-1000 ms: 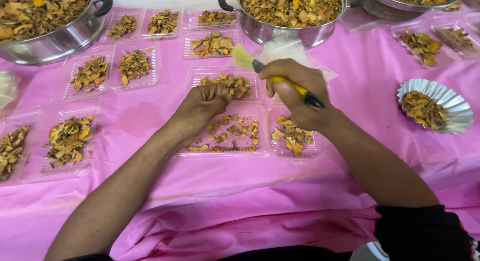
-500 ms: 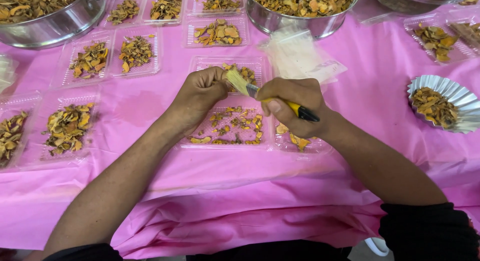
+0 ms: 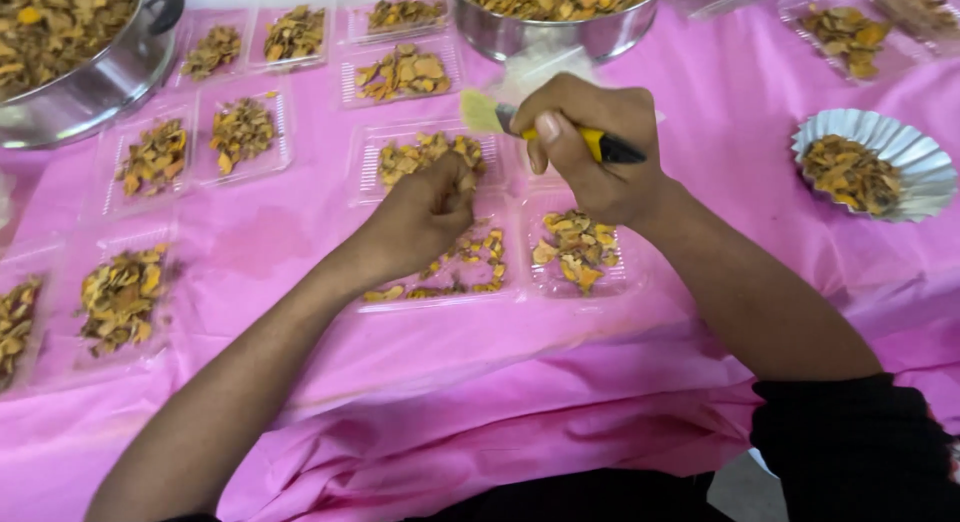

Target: Sorting and cleaning dried plant material using a brush and hands, placing them into plastic containers.

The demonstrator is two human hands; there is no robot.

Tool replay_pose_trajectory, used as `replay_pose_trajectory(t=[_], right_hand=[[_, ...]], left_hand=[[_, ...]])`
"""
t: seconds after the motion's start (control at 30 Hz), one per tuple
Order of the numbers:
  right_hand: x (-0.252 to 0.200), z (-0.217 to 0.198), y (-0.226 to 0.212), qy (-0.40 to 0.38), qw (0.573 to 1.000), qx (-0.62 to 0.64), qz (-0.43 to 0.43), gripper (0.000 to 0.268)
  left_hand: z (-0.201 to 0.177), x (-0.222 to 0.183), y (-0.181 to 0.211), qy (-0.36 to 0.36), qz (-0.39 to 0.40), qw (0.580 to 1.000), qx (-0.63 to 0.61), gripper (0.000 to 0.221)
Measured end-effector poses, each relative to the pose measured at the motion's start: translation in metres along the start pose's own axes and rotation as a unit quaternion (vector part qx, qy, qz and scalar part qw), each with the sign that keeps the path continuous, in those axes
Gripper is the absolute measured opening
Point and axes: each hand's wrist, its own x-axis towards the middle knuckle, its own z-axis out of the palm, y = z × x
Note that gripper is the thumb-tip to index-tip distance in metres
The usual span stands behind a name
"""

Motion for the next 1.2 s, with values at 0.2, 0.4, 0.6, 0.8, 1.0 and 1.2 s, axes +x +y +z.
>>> replay_pose_trajectory(t=[0.2, 0.4, 0.6, 0.8, 1.0, 1.2], right_hand=[[0.002, -0.014, 0.008, 0.056, 0.997, 0.047, 0.039, 0.035], [0.003, -0.023, 0.005, 0.019, 0.999, -0.034, 0.036, 0.03], [0.001, -0.017, 0.008, -0.026, 0.998, -0.052, 0.03, 0.015], [0.0, -0.002, 0.013, -0.07, 0.996, -0.059, 0.0, 0.014], [-0.003, 0.007, 0.016, -0.061, 0.995, -0.046, 0.059, 0.015], [-0.003, 0.008, 0.015, -0.057, 0.994, -0.019, 0.087, 0.016]], left_hand=[[0.045, 0.021, 0.06, -0.184, 0.08, 0.972, 0.122, 0.004], [0.026, 0.031, 0.043, -0.264, 0.192, 0.931, 0.163, 0.023], [-0.012, 0.005, 0.019, -0.205, 0.012, 0.939, 0.277, 0.019], [0.012, -0.005, 0.013, -0.167, 0.006, 0.95, 0.265, 0.03], [0.022, -0.001, -0.022, -0.147, 0.035, 0.964, 0.22, 0.018], [0.004, 0.004, -0.013, -0.062, 0.022, 0.995, 0.073, 0.016]])
